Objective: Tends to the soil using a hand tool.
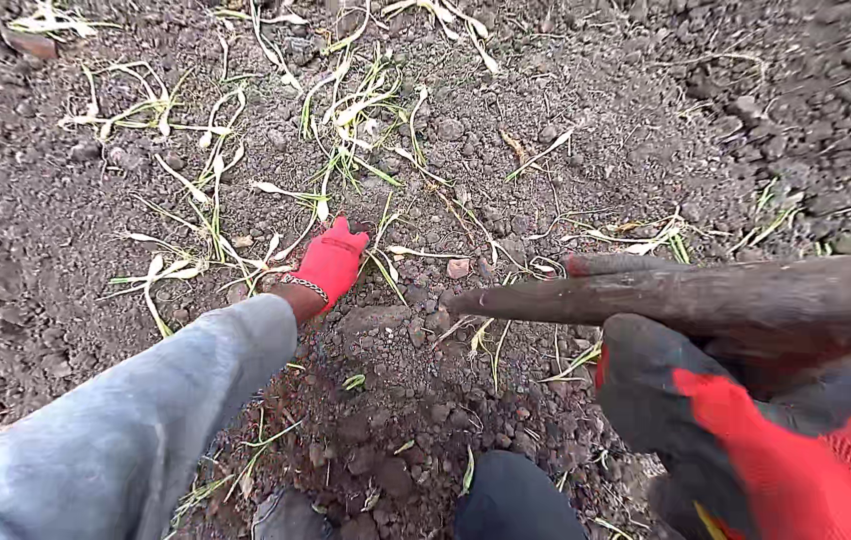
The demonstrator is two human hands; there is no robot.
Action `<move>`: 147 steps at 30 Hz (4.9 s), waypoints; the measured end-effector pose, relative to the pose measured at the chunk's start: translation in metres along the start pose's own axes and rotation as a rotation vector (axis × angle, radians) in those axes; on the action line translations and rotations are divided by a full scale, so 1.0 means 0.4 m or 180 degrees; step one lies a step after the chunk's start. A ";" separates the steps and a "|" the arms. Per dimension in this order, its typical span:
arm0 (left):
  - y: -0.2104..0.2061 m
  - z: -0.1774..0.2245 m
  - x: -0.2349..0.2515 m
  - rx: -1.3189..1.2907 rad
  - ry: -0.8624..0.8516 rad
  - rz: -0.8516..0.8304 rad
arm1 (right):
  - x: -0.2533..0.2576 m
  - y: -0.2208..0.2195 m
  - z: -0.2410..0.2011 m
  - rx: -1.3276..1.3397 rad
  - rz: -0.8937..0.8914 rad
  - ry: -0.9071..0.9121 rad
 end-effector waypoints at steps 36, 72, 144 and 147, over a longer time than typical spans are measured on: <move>-0.045 0.503 -0.228 0.0050 -0.0933 -0.0558 | -0.266 0.121 0.200 -0.0873 -0.0246 -0.2099; 0.221 0.311 -0.041 -0.1528 -0.0495 0.0128 | 0.166 0.265 0.248 -0.1518 0.0554 -0.0921; -0.020 0.531 0.042 0.0030 -0.0649 -0.1553 | 0.187 0.535 0.256 -0.1727 -0.0292 -0.2862; -0.031 0.556 0.016 0.0161 -0.0272 -0.1494 | 0.305 0.578 0.205 -0.1680 -0.0011 -0.2215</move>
Point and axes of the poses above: each hand's wrist, its own x-axis towards the middle knuckle, its own y-axis out of the back of the hand, z = x × y, the point moved 3 cm from there along x, towards the middle knuckle, and after that the axes turned 12 degrees about y, right-handed, at the moved point
